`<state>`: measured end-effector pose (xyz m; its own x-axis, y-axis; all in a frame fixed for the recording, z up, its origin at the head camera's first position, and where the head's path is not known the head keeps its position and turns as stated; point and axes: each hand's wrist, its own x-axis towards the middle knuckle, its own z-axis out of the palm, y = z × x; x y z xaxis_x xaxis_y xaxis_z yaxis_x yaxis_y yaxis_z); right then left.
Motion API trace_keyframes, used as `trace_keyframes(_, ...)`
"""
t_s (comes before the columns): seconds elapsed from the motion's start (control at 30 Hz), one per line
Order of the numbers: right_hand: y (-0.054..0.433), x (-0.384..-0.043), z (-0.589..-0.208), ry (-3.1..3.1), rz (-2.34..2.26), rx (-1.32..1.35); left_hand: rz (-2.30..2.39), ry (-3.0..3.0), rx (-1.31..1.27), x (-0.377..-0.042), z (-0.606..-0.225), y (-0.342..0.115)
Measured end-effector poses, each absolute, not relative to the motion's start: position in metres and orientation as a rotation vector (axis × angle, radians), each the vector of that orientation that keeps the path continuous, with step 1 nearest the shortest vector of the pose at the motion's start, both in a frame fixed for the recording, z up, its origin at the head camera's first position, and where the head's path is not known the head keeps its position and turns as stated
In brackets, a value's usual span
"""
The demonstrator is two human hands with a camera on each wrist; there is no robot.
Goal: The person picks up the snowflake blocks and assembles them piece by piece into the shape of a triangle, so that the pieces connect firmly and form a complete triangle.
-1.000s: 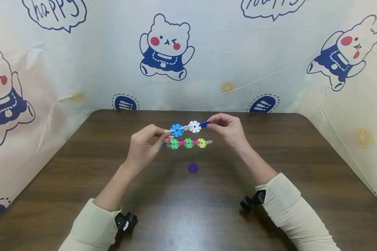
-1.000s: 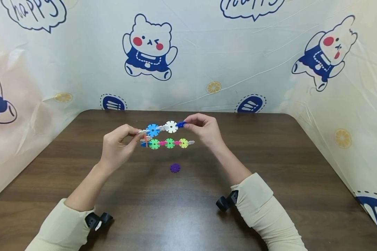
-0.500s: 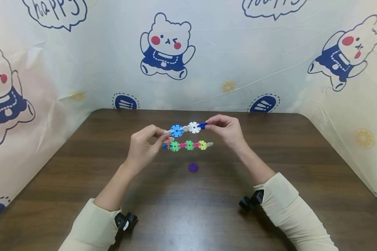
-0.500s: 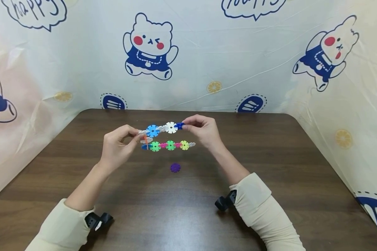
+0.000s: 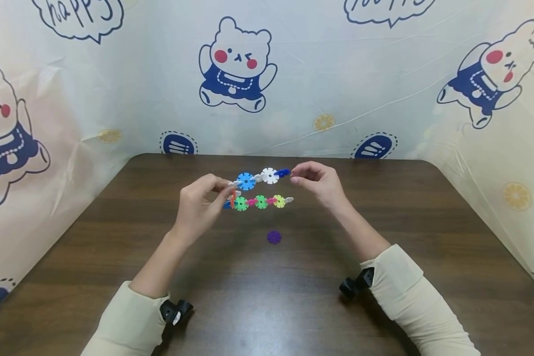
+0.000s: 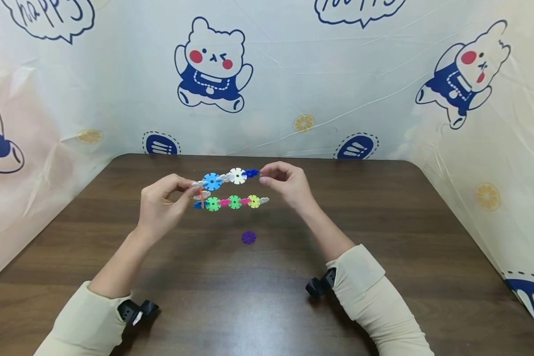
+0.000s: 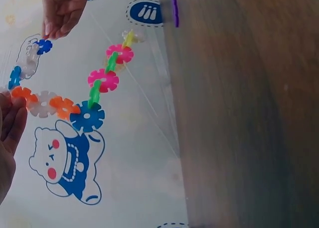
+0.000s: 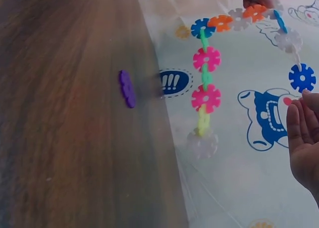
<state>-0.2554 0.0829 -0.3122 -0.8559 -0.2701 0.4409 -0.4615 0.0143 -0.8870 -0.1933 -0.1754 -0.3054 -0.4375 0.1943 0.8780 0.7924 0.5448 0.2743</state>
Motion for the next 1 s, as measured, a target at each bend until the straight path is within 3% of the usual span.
trace_keyframes(0.23,0.084,-0.256,-0.322,-2.372,1.868,0.795,-0.905,-1.898,-0.715,-0.193,-0.3,-0.178)
trace_keyframes(0.67,0.07,-0.256,-0.345,-2.894,1.59,1.169,-0.891,-1.862,-0.618,-0.195,-0.291,-0.182)
trace_keyframes(1.0,0.061,-0.261,-0.363,-3.058,1.332,1.243,-0.896,-1.848,-0.607,-0.196,-0.291,-0.185)
